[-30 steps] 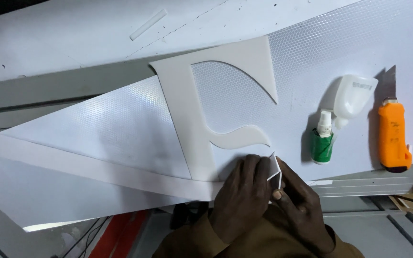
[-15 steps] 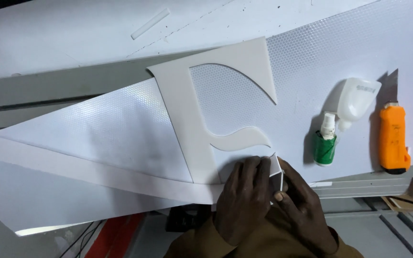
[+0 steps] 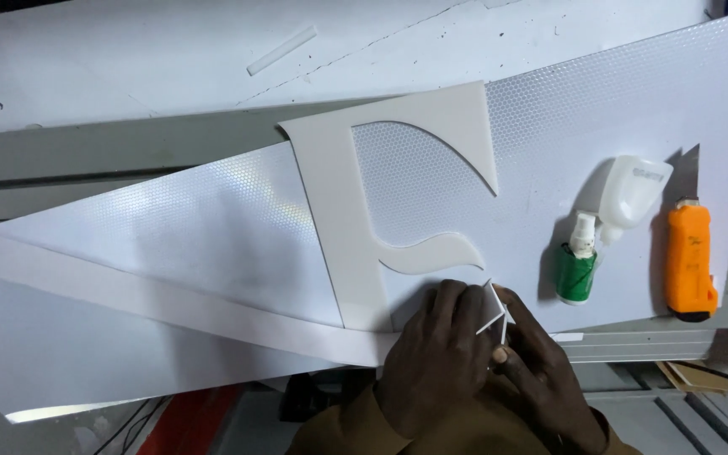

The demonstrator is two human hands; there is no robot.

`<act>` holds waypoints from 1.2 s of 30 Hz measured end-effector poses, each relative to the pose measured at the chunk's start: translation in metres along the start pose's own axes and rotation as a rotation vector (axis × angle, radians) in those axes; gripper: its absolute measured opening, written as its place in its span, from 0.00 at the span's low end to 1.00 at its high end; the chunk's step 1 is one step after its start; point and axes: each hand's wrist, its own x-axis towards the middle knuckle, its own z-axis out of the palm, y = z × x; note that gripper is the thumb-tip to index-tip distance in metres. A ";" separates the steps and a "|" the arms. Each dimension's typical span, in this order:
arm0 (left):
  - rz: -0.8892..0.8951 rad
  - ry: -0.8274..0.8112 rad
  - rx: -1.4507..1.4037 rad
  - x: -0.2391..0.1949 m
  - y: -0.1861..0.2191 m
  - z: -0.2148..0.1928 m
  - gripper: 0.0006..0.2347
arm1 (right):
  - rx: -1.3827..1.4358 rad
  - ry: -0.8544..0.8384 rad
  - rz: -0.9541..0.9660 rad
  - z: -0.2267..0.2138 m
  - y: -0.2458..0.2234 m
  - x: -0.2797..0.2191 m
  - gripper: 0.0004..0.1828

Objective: Applying adhesive and attaching a flexible trim strip to the edge of a cut-out sign letter.

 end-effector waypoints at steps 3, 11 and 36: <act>-0.193 -0.041 -0.340 0.001 0.001 -0.009 0.15 | -0.114 -0.033 -0.075 -0.005 0.011 0.001 0.44; -0.212 -0.061 -0.399 0.004 -0.003 -0.017 0.08 | -0.100 0.019 -0.003 -0.002 0.006 -0.003 0.43; -0.320 -0.193 -0.618 0.003 -0.007 -0.014 0.11 | 0.040 0.086 0.070 0.010 -0.003 -0.001 0.45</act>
